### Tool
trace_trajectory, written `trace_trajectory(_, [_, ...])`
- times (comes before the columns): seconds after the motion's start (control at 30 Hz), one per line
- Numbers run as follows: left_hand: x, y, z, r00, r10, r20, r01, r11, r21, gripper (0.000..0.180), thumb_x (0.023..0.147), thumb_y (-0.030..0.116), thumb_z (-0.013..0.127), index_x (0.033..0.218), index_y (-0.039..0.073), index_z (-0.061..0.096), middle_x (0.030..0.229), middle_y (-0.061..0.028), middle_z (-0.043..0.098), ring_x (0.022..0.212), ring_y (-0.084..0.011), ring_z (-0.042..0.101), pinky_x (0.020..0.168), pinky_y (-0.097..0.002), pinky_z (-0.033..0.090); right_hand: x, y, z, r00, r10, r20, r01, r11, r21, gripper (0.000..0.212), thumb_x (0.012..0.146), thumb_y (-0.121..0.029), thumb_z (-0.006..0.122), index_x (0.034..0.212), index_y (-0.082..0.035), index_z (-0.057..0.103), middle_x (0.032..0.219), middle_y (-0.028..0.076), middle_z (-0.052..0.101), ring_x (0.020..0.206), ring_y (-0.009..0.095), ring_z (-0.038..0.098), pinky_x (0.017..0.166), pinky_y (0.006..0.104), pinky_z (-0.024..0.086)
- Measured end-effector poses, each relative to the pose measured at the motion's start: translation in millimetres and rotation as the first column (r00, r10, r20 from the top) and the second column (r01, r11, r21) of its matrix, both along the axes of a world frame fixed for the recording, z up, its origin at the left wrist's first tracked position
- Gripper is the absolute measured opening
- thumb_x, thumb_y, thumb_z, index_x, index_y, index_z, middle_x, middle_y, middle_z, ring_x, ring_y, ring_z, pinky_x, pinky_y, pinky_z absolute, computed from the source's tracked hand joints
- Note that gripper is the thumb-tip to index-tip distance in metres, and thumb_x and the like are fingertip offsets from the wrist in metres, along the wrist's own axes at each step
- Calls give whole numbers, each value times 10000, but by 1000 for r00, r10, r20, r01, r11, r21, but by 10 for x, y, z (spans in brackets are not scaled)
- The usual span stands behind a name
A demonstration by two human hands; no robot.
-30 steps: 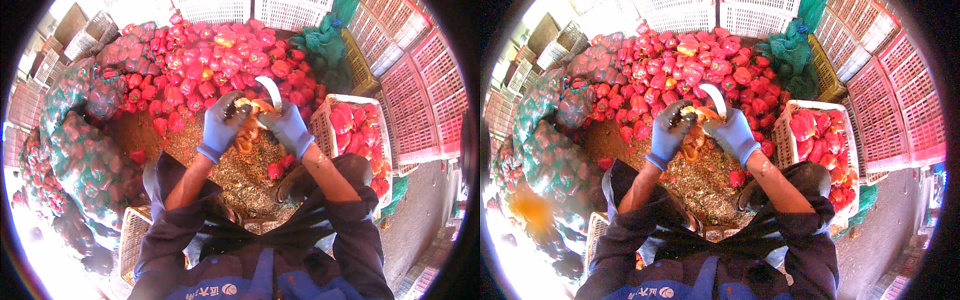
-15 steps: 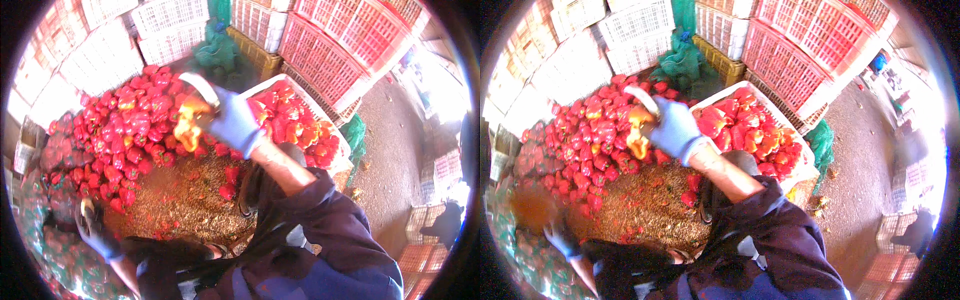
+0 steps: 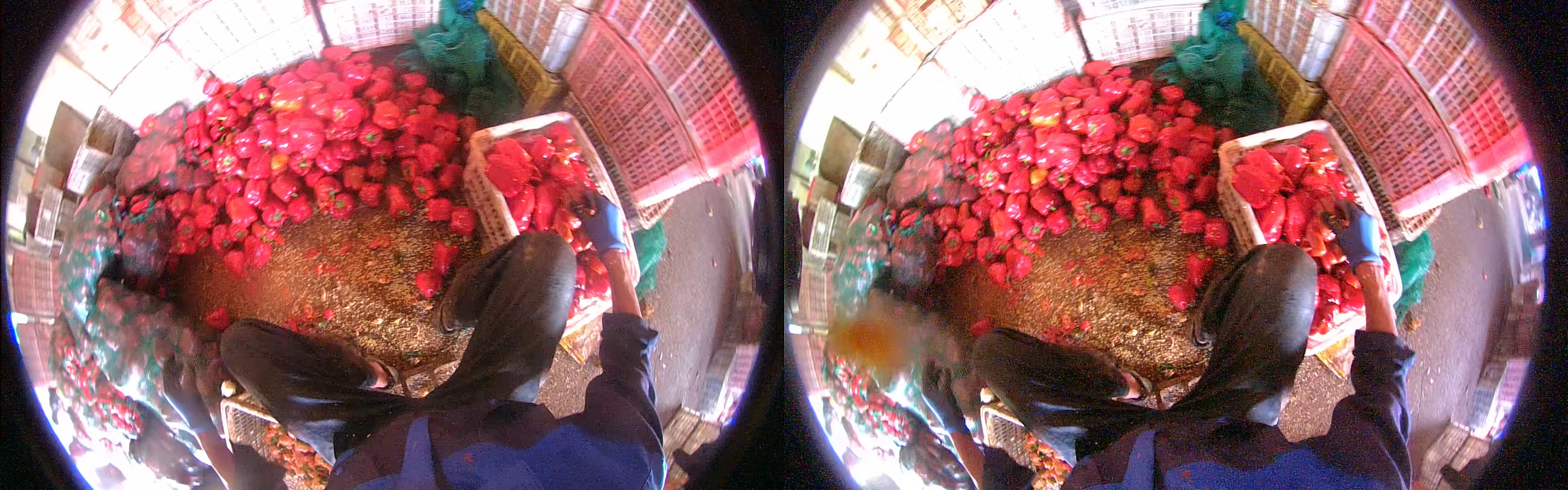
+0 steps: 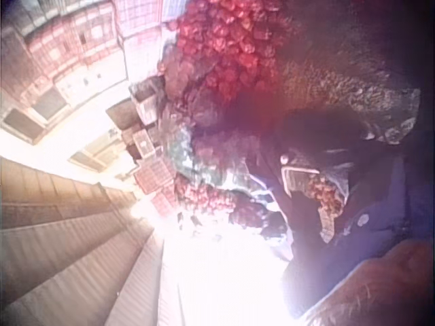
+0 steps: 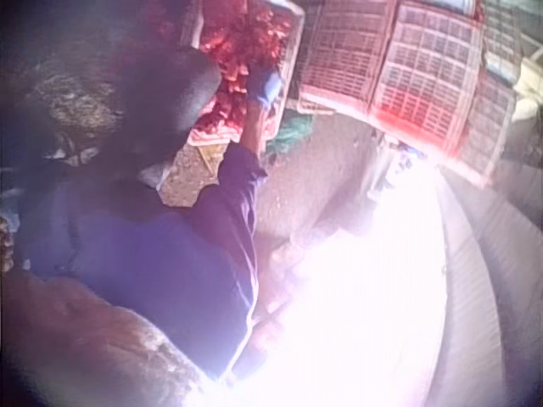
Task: The person processes peppers by cutting off the tops using a curved blade and placing the trimmed produce into a white plastic crate.
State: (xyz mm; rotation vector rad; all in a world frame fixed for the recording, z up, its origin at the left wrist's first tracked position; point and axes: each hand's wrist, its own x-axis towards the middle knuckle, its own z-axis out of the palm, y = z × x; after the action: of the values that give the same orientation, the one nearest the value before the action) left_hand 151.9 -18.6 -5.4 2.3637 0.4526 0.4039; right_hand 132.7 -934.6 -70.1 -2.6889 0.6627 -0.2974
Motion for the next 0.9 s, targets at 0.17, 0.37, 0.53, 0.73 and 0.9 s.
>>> trace_trajectory(0.17, [1177,-1279,804,903,-413,119,404,910,93,476,937,13,686,1402,-14,584,1272,-137,690,1172,-199,647,1026,-349,529,509,-284,-36,947,-70,315,95,993,-64,429,939,-437,724,1108,-43,735,828,180,729,725,299,718,630,433,515])
trace_trajectory(0.37, [2602,-3103,83,654,-746,-124,746,664,-60,458,910,118,760,1335,7,632,1178,-99,724,1086,-176,677,942,-323,549,666,3,-613,905,-221,363,266,961,-76,246,902,-252,764,1066,-73,724,868,129,711,792,299,680,715,406,525])
trace_trajectory(0.53, [3239,-4059,-2214,562,-737,-375,510,666,-545,644,861,436,812,1285,-19,644,1161,-157,732,1073,-226,705,889,-378,562,898,-460,-963,896,-145,419,232,959,-164,342,893,-334,779,1153,-118,726,826,117,686,698,290,651,663,406,524])
trace_trajectory(0.73, [2896,-5516,-3364,686,-490,-538,465,864,-193,837,779,649,764,1262,-23,635,1191,-292,695,1110,-454,677,923,-528,534,693,-487,-944,894,-157,420,274,933,-234,307,906,-305,771,1137,-106,728,805,99,669,647,232,624,620,370,509])
trace_trajectory(0.9, [3093,-5179,-3588,769,-505,-392,158,744,-649,659,784,350,845,1265,-33,607,1142,-184,706,990,-338,709,805,-454,568,922,-396,-918,888,-178,424,258,956,-138,272,889,-296,768,1074,-101,724,852,112,685,736,294,669,690,395,532])
